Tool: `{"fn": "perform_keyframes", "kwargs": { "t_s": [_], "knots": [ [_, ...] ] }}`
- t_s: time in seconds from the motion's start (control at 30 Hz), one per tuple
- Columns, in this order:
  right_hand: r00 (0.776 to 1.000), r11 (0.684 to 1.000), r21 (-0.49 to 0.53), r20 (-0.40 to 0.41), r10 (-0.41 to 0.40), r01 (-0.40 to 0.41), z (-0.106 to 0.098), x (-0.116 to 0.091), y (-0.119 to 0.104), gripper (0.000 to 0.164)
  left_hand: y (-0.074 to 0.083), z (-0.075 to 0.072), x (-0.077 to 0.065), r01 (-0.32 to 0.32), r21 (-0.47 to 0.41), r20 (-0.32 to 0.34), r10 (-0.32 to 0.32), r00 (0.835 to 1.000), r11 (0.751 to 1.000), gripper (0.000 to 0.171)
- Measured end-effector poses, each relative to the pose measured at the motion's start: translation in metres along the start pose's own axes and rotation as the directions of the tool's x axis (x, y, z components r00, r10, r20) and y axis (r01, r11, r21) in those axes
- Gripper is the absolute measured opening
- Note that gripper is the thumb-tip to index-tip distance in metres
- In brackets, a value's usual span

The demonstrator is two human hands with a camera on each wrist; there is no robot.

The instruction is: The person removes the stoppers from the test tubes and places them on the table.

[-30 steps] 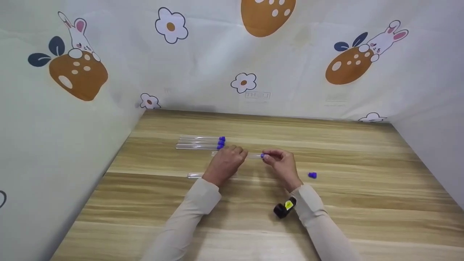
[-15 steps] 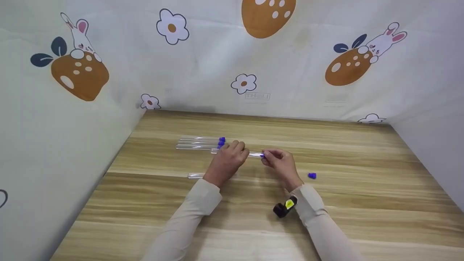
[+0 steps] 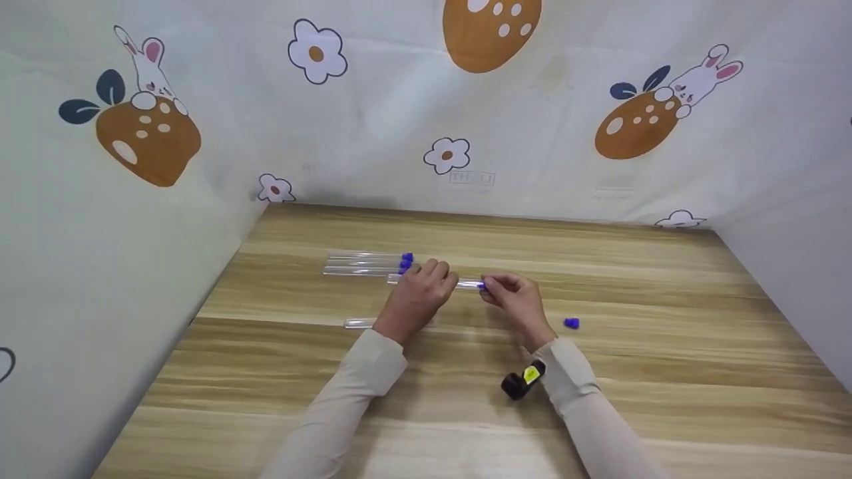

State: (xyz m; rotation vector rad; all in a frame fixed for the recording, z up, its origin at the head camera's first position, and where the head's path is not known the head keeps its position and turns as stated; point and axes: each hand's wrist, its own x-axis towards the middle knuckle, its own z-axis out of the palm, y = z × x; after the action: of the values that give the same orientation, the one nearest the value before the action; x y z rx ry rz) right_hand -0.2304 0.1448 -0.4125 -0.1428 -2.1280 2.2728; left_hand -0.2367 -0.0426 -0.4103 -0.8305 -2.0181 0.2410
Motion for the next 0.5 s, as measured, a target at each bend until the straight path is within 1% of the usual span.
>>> {"fn": "perform_keyframes", "kwargs": {
  "t_s": [0.1,0.33,0.5],
  "knots": [
    [1.000,1.000,-0.003,-0.005,-0.004,0.004,0.0008,-0.0002,-0.0001,0.022,0.0002,0.0006,-0.0007,0.002,0.000,-0.011,-0.002,1.000,1.000,0.012],
    [1.000,0.999,0.037,0.000,-0.024,0.024,0.0011,-0.0008,-0.0003,0.022,0.0004,0.0012,-0.0018,0.018,-0.011,-0.021,-0.018,1.000,1.000,0.014],
    [1.000,0.999,0.027,-0.013,-0.023,0.023,-0.0004,0.0002,-0.0009,0.022,-0.0002,0.0023,-0.0016,0.013,-0.016,-0.029,-0.014,0.999,1.000,0.012]
  ]
}}
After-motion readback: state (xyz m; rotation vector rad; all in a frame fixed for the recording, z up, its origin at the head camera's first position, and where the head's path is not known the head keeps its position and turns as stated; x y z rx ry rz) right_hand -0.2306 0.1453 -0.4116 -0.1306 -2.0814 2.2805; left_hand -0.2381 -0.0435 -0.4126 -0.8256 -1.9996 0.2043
